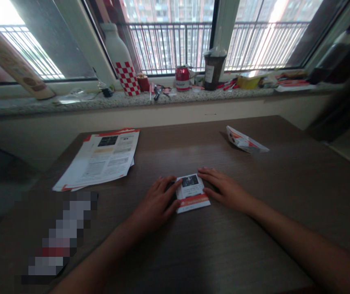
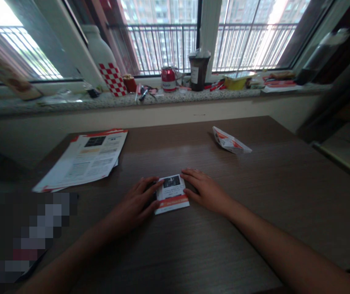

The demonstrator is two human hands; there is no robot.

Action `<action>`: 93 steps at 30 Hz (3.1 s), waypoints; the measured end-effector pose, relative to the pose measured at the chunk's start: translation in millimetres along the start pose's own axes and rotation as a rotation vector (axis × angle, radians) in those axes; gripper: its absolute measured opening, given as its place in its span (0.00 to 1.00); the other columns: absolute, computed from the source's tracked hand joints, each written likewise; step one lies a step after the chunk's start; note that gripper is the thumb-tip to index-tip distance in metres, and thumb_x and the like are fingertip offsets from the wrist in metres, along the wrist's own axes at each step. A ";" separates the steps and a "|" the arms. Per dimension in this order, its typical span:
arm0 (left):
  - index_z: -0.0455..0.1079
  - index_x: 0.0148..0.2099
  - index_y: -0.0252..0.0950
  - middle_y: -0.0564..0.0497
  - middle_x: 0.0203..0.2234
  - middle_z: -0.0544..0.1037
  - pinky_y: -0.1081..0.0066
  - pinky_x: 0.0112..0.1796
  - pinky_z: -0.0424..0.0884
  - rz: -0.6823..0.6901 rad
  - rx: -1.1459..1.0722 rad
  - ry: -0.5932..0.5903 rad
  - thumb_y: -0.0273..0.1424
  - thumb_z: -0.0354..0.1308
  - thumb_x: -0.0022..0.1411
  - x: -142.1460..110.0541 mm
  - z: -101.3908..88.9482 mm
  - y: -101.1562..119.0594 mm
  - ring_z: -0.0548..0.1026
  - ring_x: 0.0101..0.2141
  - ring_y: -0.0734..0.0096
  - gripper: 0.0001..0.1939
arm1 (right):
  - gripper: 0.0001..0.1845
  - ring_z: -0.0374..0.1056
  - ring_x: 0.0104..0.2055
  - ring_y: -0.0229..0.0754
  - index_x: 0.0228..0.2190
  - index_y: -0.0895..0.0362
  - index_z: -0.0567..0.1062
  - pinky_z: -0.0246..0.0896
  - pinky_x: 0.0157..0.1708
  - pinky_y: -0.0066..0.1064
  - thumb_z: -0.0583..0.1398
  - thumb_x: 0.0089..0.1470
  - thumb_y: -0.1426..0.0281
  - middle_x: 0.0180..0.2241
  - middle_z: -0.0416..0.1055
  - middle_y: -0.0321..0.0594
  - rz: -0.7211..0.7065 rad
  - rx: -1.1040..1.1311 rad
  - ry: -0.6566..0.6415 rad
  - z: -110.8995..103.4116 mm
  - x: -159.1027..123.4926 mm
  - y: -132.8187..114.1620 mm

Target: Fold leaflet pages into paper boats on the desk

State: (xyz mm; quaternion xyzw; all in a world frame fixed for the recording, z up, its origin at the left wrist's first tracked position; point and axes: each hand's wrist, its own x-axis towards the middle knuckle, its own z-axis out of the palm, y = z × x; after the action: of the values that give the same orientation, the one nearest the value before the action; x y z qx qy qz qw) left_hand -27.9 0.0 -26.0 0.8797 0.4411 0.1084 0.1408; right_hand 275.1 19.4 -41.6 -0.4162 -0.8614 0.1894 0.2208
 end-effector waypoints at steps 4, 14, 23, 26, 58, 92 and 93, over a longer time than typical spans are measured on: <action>0.55 0.74 0.46 0.43 0.69 0.61 0.40 0.66 0.59 0.004 0.008 0.006 0.40 0.53 0.75 0.4 0.4 -1.5 0.60 0.68 0.44 0.29 | 0.27 0.57 0.72 0.53 0.67 0.47 0.67 0.51 0.71 0.58 0.58 0.69 0.62 0.69 0.62 0.44 0.000 0.008 -0.002 0.2 0.1 0.4; 0.64 0.70 0.55 0.49 0.69 0.64 0.41 0.64 0.62 0.079 0.076 -0.018 0.40 0.53 0.77 1.4 -6.4 7.0 0.65 0.65 0.49 0.22 | 0.17 0.65 0.66 0.51 0.56 0.51 0.76 0.64 0.63 0.50 0.61 0.68 0.64 0.63 0.69 0.47 -0.075 0.094 0.069 -4.9 -0.8 -7.0; 0.65 0.70 0.54 0.46 0.62 0.69 0.45 0.57 0.70 0.061 0.075 0.004 0.45 0.58 0.72 -2.7 -10.8 11.3 0.68 0.56 0.47 0.26 | 0.15 0.71 0.58 0.47 0.53 0.50 0.78 0.67 0.58 0.43 0.64 0.66 0.64 0.55 0.76 0.43 -0.207 0.136 -0.071 -4.7 -1.7 -15.2; 0.68 0.67 0.53 0.46 0.60 0.70 0.46 0.55 0.71 0.059 0.057 0.027 0.43 0.61 0.71 0.2 -9.8 10.0 0.69 0.54 0.49 0.25 | 0.12 0.72 0.56 0.46 0.50 0.50 0.78 0.68 0.56 0.42 0.65 0.65 0.65 0.53 0.77 0.42 -0.195 0.155 -0.046 -1.1 -0.1 -14.6; 0.77 0.53 0.42 0.47 0.53 0.80 0.52 0.51 0.77 0.077 -0.039 0.129 0.37 0.68 0.66 2.1 -12.0 2.9 0.79 0.51 0.54 0.14 | 0.08 0.74 0.55 0.46 0.47 0.51 0.79 0.70 0.55 0.41 0.60 0.69 0.68 0.52 0.78 0.43 -0.198 0.137 -0.013 -0.9 -0.9 -16.6; 0.79 0.45 0.40 0.48 0.42 0.79 0.62 0.43 0.74 0.015 -0.044 0.091 0.31 0.59 0.72 3.9 -17.3 -4.1 0.79 0.40 0.61 0.07 | 0.08 0.73 0.43 0.45 0.42 0.54 0.77 0.68 0.43 0.36 0.57 0.71 0.68 0.41 0.76 0.43 -0.058 0.080 0.068 -3.5 -0.8 -20.4; 0.79 0.45 0.40 0.48 0.41 0.79 0.62 0.42 0.74 0.005 -0.052 0.090 0.31 0.58 0.73 3.9 -17.7 -3.8 0.79 0.40 0.62 0.08 | 0.08 0.73 0.41 0.44 0.41 0.54 0.77 0.68 0.42 0.35 0.57 0.71 0.67 0.39 0.75 0.42 -0.040 0.083 0.072 -3.7 -0.7 -21.1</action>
State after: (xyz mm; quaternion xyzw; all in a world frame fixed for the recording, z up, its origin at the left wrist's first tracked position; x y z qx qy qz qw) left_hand -34.0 8.0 -10.5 0.8710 0.4419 0.1596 0.1436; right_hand 264.1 7.1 -27.9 -0.3957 -0.8526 0.2056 0.2725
